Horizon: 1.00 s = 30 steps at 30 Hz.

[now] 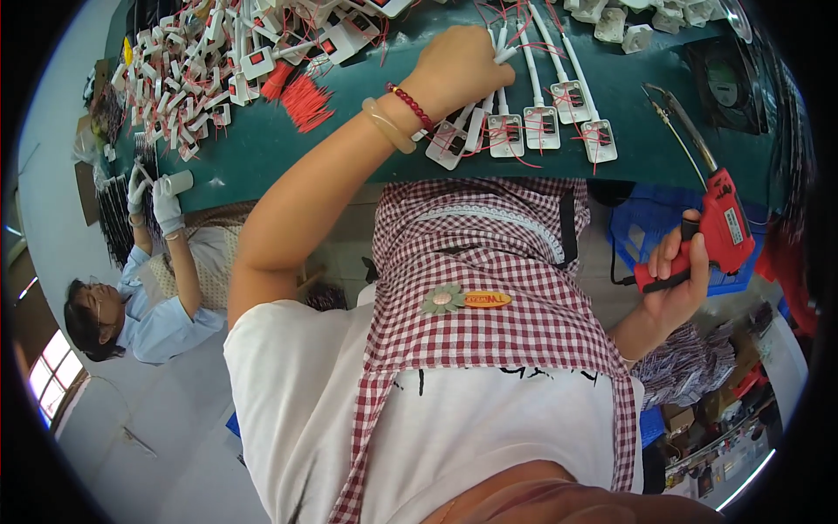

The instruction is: The person solders wires to small white electronic components on an assembly line. This is done using a soldering iron and solder wire.

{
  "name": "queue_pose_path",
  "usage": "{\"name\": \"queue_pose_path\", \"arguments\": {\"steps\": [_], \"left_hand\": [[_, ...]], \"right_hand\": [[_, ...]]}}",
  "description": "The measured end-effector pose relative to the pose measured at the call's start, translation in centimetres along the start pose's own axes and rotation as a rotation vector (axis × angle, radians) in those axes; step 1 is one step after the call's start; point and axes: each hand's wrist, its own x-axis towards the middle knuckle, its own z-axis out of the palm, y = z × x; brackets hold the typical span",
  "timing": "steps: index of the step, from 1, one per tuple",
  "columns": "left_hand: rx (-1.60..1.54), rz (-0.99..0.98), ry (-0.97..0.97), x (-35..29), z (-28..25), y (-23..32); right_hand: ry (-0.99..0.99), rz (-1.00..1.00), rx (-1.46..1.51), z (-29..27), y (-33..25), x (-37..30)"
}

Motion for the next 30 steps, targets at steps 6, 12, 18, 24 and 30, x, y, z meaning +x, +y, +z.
{"name": "queue_pose_path", "arguments": {"steps": [6, 12, 18, 24, 30], "left_hand": [[0.148, -0.007, 0.083, 0.8, 1.2, -0.6], [-0.189, -0.179, 0.122, -1.6, -1.4, 0.7], [-0.261, -0.18, 0.298, -5.0, -2.8, 3.6], [-0.124, 0.007, 0.493, -6.4, -1.8, 4.0], [-0.018, 0.091, 0.571, -7.2, -1.0, 4.6]], "right_hand": [[0.005, 0.008, 0.019, -0.6, 0.4, 0.2], [0.026, 0.009, 0.028, -1.0, 0.7, 0.1], [0.036, -0.001, 0.005, -1.3, 0.3, 0.2], [-0.03, -0.004, -0.011, -0.5, -0.2, 0.4], [-0.024, -0.01, -0.01, -0.6, 0.0, 0.1]]}}
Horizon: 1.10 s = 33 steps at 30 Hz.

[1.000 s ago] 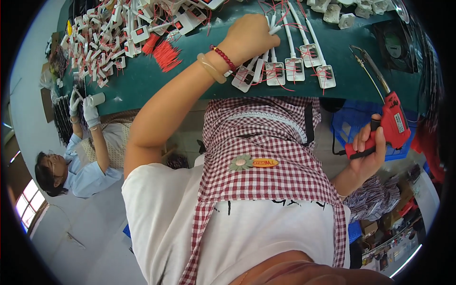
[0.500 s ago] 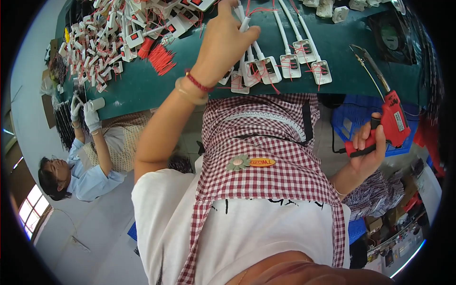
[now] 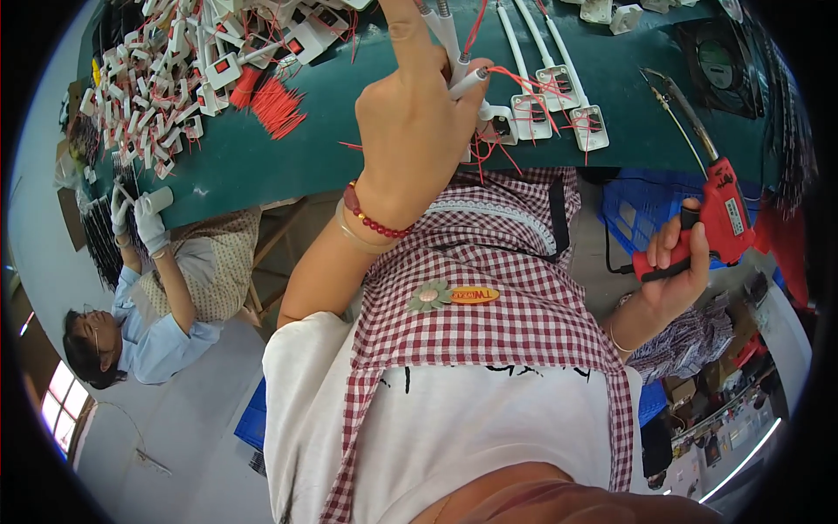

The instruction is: The person solders wires to small white electronic components on an assembly line. This is done using a soldering iron and solder wire.

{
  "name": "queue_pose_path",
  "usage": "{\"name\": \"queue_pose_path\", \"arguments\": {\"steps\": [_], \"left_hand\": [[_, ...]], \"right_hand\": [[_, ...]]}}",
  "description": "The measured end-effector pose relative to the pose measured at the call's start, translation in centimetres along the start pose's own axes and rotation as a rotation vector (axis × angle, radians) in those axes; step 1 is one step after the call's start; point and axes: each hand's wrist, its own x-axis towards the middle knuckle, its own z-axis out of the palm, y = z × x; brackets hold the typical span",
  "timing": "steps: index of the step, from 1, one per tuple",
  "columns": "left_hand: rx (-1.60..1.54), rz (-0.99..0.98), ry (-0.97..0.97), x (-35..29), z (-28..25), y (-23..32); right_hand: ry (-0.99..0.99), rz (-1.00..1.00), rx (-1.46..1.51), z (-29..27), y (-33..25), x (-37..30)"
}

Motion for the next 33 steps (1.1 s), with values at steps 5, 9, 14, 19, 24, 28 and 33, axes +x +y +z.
{"name": "queue_pose_path", "arguments": {"steps": [5, 9, 14, 19, 24, 28, 33], "left_hand": [[0.014, 0.063, 0.04, -0.2, 0.6, 0.1], [0.054, 0.093, 0.07, -0.2, 0.6, 0.3], [0.021, 0.004, 0.102, -0.2, -1.0, 0.2], [-0.185, -0.259, 0.249, 1.2, -7.8, -1.8], [-0.294, -0.403, 0.758, 1.9, -20.5, -11.5], [-0.438, -0.38, 0.888, 2.0, -34.4, -25.0], [-0.071, -0.619, 0.926, 4.6, -38.8, -36.0]], "right_hand": [[0.023, 0.005, -0.005, -0.1, -0.1, 0.1], [0.035, 0.013, 0.014, 0.0, -0.2, 0.4], [0.038, 0.044, 0.013, 0.7, -0.2, 0.5], [-0.001, 0.028, 0.012, -0.1, -1.1, 0.1], [-0.035, -0.021, -0.001, 0.0, -1.0, 0.0], [-0.047, -0.025, 0.02, 0.0, -1.1, 0.6], [0.036, -0.066, 0.023, 1.5, -0.5, 0.2]]}}
